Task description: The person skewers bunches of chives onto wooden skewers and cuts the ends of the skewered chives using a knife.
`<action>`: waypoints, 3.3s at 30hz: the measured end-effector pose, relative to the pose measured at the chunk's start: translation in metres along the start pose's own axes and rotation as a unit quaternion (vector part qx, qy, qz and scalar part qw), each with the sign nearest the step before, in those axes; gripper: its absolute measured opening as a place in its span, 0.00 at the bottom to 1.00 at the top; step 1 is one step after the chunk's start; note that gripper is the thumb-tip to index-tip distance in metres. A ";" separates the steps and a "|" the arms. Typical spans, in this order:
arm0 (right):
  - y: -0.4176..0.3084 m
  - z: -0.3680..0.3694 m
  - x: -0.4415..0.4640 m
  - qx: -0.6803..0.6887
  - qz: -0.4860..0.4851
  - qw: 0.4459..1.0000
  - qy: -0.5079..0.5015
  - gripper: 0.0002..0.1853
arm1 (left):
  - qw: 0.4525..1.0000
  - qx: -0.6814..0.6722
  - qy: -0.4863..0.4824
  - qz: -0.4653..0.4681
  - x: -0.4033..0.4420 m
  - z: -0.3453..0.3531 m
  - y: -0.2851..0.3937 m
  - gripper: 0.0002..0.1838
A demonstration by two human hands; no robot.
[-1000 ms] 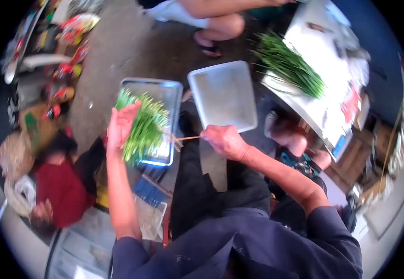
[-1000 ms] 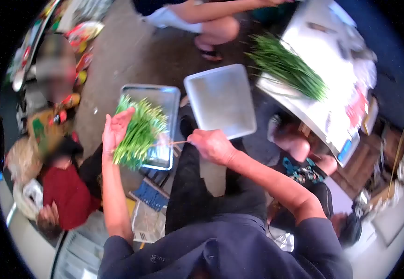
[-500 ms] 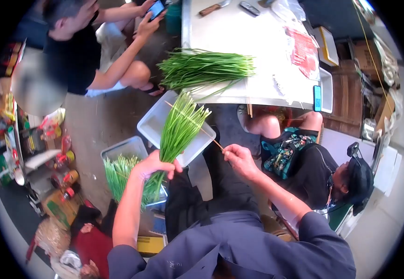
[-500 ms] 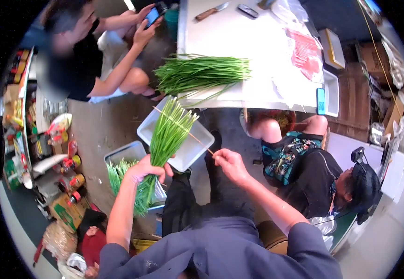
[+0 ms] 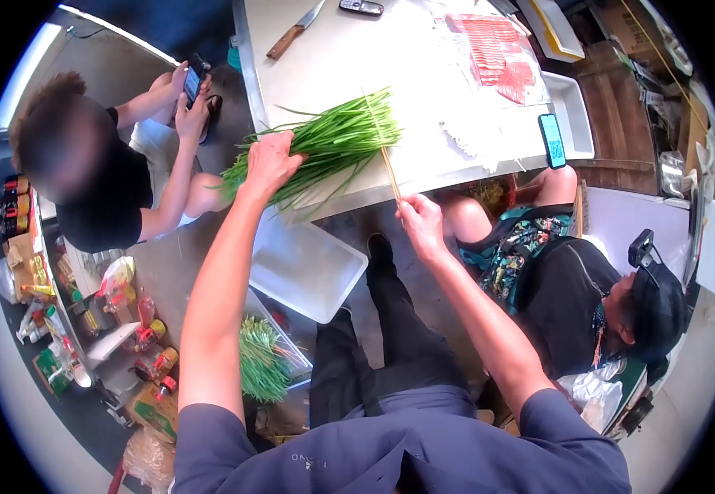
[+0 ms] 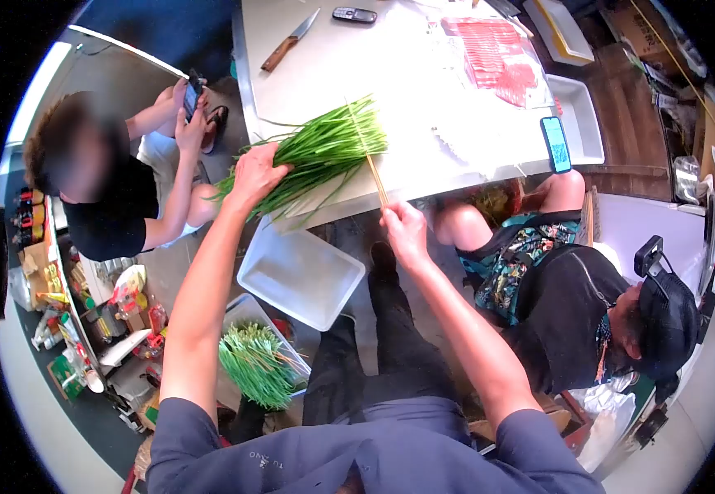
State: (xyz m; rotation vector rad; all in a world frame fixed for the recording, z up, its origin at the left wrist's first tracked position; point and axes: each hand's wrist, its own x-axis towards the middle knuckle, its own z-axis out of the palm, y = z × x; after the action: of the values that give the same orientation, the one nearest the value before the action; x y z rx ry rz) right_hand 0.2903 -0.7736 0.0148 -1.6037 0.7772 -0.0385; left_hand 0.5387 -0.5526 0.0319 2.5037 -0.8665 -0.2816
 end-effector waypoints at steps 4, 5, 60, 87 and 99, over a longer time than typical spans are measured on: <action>0.011 0.001 0.020 -0.035 0.035 0.999 0.014 0.09 | 0.994 0.106 -0.002 0.029 0.004 0.028 -0.003 0.17; 0.015 0.000 0.023 -0.033 0.039 0.999 0.015 0.09 | 0.988 0.134 0.043 0.056 0.004 0.037 -0.005 0.17; 0.069 0.157 -0.136 -0.359 -0.171 0.776 -0.491 0.08 | 0.661 -0.111 0.342 -0.659 -0.551 0.145 -0.024 0.07; 0.124 0.336 -0.248 -0.347 -0.161 0.746 -0.544 0.05 | 0.516 -0.331 0.207 -0.762 -0.654 0.158 -0.219 0.08; 0.051 0.370 -0.325 -0.366 -0.141 0.663 -0.638 0.19 | 0.344 -0.662 0.432 -0.508 -0.587 0.040 -0.030 0.03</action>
State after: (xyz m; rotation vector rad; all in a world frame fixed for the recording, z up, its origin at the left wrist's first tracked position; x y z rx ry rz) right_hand 0.1841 -0.2903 0.0228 -1.9261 -0.6879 1.2039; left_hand 0.0841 -0.1793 0.0044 0.7857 1.1384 0.0646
